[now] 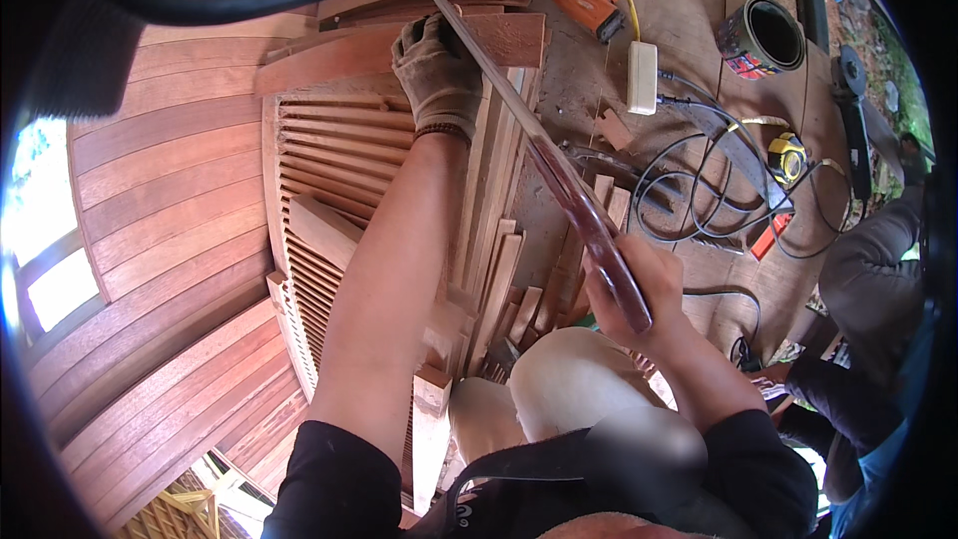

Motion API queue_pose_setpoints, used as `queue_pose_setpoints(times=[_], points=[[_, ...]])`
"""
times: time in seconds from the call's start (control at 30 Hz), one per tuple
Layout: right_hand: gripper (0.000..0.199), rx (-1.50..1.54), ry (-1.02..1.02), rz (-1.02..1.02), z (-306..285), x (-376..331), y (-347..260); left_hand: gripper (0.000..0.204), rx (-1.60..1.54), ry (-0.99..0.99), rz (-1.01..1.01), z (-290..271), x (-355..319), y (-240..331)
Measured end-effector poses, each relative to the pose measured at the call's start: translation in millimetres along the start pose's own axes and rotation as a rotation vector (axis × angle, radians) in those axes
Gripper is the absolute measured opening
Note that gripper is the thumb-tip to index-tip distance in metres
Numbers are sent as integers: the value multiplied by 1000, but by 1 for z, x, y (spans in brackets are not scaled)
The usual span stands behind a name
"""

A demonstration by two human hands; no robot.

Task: The person fits wooden slats into a curved wooden frame, using a hammer to tap pieces into place. They adjust the slats repeatedly to ensure alignment and secure them within the structure.

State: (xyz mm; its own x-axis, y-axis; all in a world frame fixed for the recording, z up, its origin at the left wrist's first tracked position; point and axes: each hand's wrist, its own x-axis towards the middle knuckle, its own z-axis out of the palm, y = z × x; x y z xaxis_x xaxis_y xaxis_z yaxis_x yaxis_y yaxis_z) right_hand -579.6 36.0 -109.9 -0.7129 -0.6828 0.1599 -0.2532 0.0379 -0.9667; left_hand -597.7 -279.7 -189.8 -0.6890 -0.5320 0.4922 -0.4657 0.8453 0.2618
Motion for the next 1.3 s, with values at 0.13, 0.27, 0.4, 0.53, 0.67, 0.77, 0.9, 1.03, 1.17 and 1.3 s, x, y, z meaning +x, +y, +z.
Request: queue_pose_setpoints(times=[0.13,0.27,0.4,0.53,0.67,0.77,0.9,1.03,1.17,1.3], points=[[9,21,-23,38,18,34,8,20,-62,-17,-21,1,2,2],[9,-1,22,25,0,-4,-4,20,-1,13,-1,2,0,0],[7,38,50,13,15,24,4,19,-28,-3,22,1,3,-3],[9,15,8,54,10,17,-3,19,-9,-1,-20,0,3,-4],[10,21,36,-11,15,29,-3,19,-38,17,-54,3,1,-1],[10,35,2,42,20,41,-9,19,-115,-35,-100,-1,7,1],[11,21,35,38,10,20,-24,18,-35,20,-23,1,5,-4],[11,80,44,8,30,59,-9,17,-188,-30,-66,-4,8,5],[12,20,-34,119,3,29,-34,17,-39,30,-12,1,7,-4],[13,67,20,49,17,51,-22,17,-52,33,30,3,1,-13]])
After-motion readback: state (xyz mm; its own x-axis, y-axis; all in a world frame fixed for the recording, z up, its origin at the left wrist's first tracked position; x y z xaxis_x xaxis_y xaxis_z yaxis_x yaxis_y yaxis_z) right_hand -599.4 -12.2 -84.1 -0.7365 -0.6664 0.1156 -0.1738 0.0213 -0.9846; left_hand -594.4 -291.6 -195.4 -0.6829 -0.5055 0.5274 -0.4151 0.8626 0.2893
